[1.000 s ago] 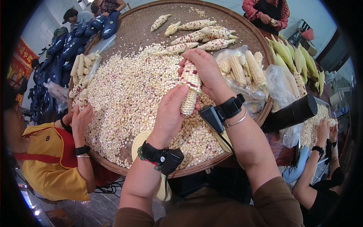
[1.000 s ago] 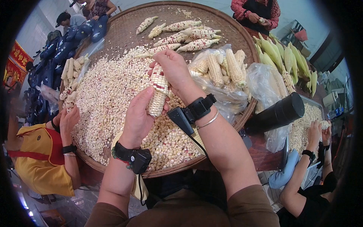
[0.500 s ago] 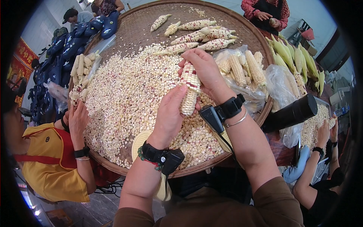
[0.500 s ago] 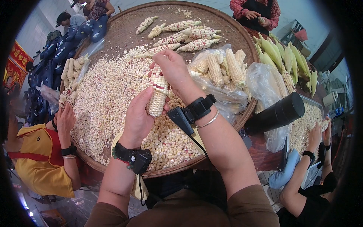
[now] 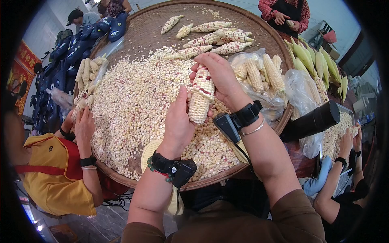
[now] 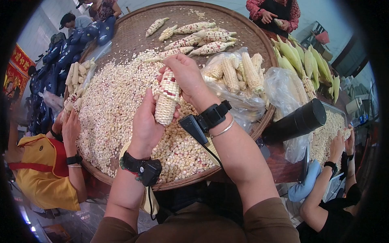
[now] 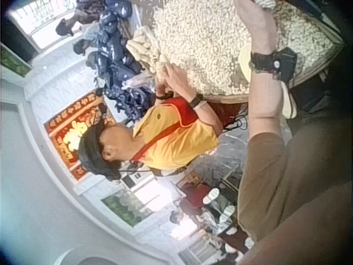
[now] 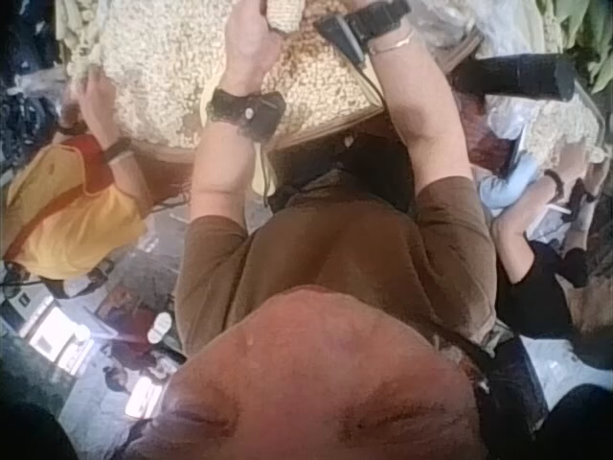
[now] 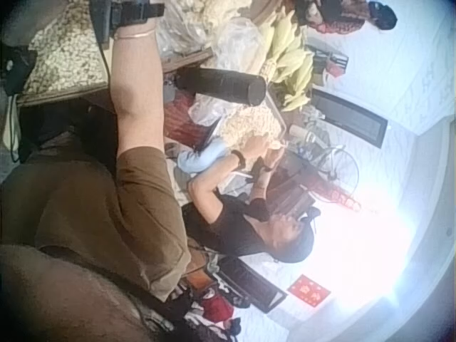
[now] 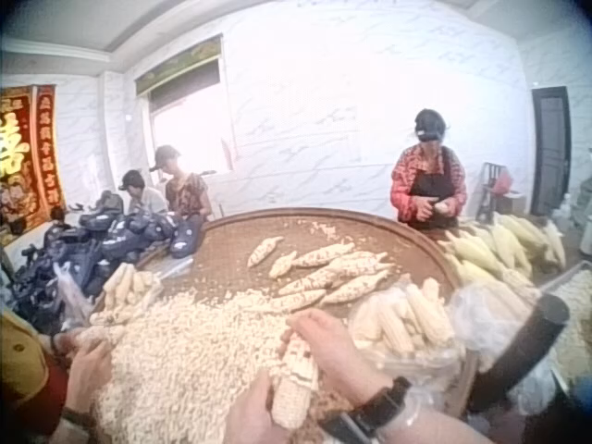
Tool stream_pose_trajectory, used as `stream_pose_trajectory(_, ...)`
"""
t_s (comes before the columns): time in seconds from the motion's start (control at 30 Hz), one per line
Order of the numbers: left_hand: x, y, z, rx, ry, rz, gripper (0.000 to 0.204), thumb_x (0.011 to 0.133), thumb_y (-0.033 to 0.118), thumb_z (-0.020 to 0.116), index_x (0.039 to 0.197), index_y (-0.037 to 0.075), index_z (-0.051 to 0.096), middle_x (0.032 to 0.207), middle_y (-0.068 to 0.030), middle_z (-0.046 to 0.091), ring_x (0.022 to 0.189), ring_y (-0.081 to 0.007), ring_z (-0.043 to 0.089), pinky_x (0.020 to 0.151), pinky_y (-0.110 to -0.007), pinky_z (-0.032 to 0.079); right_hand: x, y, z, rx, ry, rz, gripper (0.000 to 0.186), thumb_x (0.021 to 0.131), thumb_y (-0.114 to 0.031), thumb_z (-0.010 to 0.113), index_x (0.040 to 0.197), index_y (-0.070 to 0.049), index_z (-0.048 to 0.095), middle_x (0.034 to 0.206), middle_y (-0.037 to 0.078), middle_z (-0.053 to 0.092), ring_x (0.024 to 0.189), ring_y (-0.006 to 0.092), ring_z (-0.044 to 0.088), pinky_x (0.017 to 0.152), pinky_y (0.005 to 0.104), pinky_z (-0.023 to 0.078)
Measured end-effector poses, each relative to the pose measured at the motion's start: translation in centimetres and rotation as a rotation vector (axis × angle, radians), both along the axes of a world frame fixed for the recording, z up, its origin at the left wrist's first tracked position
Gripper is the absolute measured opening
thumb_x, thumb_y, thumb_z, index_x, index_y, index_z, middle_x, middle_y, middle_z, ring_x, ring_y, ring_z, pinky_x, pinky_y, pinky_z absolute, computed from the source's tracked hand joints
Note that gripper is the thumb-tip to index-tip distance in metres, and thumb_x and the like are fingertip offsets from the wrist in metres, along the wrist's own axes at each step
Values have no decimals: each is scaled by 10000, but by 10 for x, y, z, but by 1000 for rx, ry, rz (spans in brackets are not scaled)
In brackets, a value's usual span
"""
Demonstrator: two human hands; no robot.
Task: Shelling corn kernels from the cob by hand into a large tray.
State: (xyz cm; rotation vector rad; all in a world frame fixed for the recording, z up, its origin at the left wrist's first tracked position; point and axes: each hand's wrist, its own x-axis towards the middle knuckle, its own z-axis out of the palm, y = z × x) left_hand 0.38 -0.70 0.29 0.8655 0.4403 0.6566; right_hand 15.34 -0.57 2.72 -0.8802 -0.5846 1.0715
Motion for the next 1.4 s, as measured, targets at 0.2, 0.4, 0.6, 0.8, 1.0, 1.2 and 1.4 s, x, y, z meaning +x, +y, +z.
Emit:
stream_pose_trajectory(0.2, 2, -3, 1, 143, 98, -10, 345, 1001, 335, 500, 1109, 13, 564, 855, -85, 643, 703, -145, 615, 631, -266, 486, -1, 0, -1, 3, -67, -11, 108, 913, -125, 554, 952, -26, 537, 793, 82, 610, 638, 154, 630, 528, 286, 524)
stream_pose_trajectory(0.4, -1, -3, 2, 129, 94, 2, 267, 971, 277, 575, 1051, 23, 577, 836, -73, 643, 704, -135, 611, 640, -262, 484, -3, 0, 0, -7, -90, -9, 112, 915, -130, 552, 956, -28, 535, 798, 77, 611, 642, 156, 629, 533, 288, 523)
stream_pose_trajectory(0.6, -2, -4, 4, 123, 30, -35, 317, 997, 306, 511, 1086, 9, 574, 877, -94, 646, 725, -147, 613, 639, -270, 478, 1, 0, 3, 39, 107, 49, 114, 922, -138, 566, 945, -35, 524, 772, 90, 617, 622, 186, 640, 527, 319, 548)
stream_pose_trajectory(0.8, -1, -4, 4, 91, -20, -70, 373, 1019, 337, 433, 1103, 1, 572, 895, -105, 647, 729, -157, 617, 637, -275, 479, 2, 0, 4, 28, 153, 70, 116, 925, -139, 571, 949, -38, 519, 742, 92, 616, 604, 196, 642, 508, 323, 552)
stream_pose_trajectory(1.0, -1, -2, 4, 35, -29, -95, 397, 1022, 355, 402, 1129, 8, 560, 901, -108, 650, 733, -163, 621, 642, -278, 481, 1, 1, 2, 8, 117, 42, 124, 929, -149, 567, 951, -38, 518, 756, 90, 617, 609, 188, 640, 494, 313, 543)
stream_pose_trajectory(1.2, 0, -2, 4, 26, -19, -99, 418, 1024, 363, 370, 1140, 6, 555, 902, -120, 654, 736, -176, 623, 650, -295, 484, 1, 0, 2, 4, 92, 22, 127, 930, -148, 566, 958, -33, 522, 759, 87, 612, 618, 182, 638, 497, 308, 539)
stream_pose_trajectory(1.4, -2, 5, -5, -22, -44, -60, 484, 1034, 395, 290, 1153, 7, 554, 913, -143, 661, 738, -197, 631, 668, -328, 489, -1, 0, 1, 17, 68, -7, 115, 925, -138, 565, 941, -29, 533, 755, 87, 608, 616, 177, 634, 509, 305, 538)
